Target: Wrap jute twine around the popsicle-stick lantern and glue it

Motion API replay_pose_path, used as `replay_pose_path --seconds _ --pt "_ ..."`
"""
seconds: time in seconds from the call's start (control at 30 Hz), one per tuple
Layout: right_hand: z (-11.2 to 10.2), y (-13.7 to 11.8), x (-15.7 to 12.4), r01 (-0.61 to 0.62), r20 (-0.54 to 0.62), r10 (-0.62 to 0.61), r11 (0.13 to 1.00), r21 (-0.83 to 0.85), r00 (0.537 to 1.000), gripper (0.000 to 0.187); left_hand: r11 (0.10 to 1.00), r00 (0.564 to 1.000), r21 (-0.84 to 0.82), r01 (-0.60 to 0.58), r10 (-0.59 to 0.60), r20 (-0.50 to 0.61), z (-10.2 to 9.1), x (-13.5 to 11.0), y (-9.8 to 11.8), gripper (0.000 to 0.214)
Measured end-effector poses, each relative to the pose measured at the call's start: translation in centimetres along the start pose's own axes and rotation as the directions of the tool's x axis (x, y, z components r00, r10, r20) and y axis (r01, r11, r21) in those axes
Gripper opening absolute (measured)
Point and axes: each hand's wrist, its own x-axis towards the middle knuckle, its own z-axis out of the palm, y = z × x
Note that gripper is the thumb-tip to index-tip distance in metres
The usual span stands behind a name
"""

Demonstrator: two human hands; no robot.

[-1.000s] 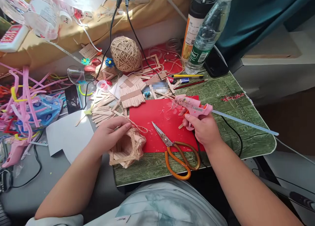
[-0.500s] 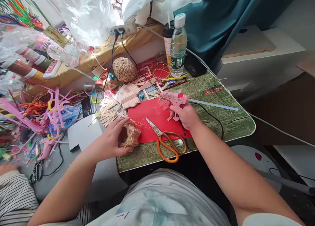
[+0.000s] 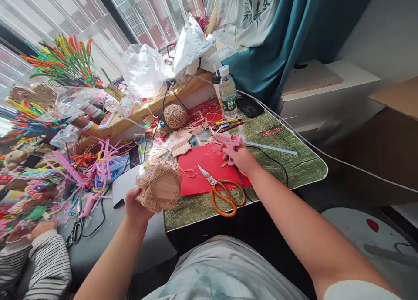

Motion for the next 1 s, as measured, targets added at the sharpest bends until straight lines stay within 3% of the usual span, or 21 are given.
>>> replay_pose_path --seconds 0.13,0.23,0.37,0.5,0.63,0.77,0.9,1.0 --pt "0.0 0.0 -0.1 0.006 0.003 -0.006 1.000 -0.026 1.000 0.042 0.989 1.000 -0.147 -0.023 0.020 -0.023 1.4 0.0 -2.5 0.077" --pt "-0.1 0.1 -0.1 0.008 0.002 -0.008 0.999 -0.042 1.000 0.041 0.986 0.996 -0.167 0.023 -0.036 -0.077 2.0 0.6 -3.7 0.070" --pt "-0.2 0.3 -0.1 -0.001 0.012 0.001 0.999 -0.047 1.000 0.042 0.985 0.988 -0.150 0.082 -0.100 -0.121 2.1 1.8 -4.1 0.054" --pt "0.0 0.3 -0.2 -0.019 0.019 0.021 0.998 -0.058 1.000 0.041 0.990 0.986 -0.088 0.114 -0.123 -0.109 2.3 3.0 -3.9 0.052" --pt "0.1 0.2 -0.4 -0.012 0.011 0.013 0.996 -0.087 1.000 0.036 0.990 0.984 0.032 0.140 -0.136 -0.119 2.1 3.6 -3.8 0.053" --pt "0.3 0.3 -0.6 0.002 0.005 -0.001 0.991 -0.133 1.000 0.037 0.967 0.980 0.219 0.127 -0.088 -0.179 0.8 3.5 -3.2 0.053" --pt "0.7 -0.5 -1.4 0.007 0.011 -0.004 0.979 -0.206 1.000 0.032 0.879 0.974 0.476 0.040 0.072 -0.213 -1.1 2.8 -2.2 0.040" --pt "2.2 -2.1 -3.0 -0.019 0.035 0.031 0.952 -0.305 0.999 0.027 0.780 0.959 0.625 -0.037 0.203 -0.196 -2.0 2.5 -1.3 0.025"
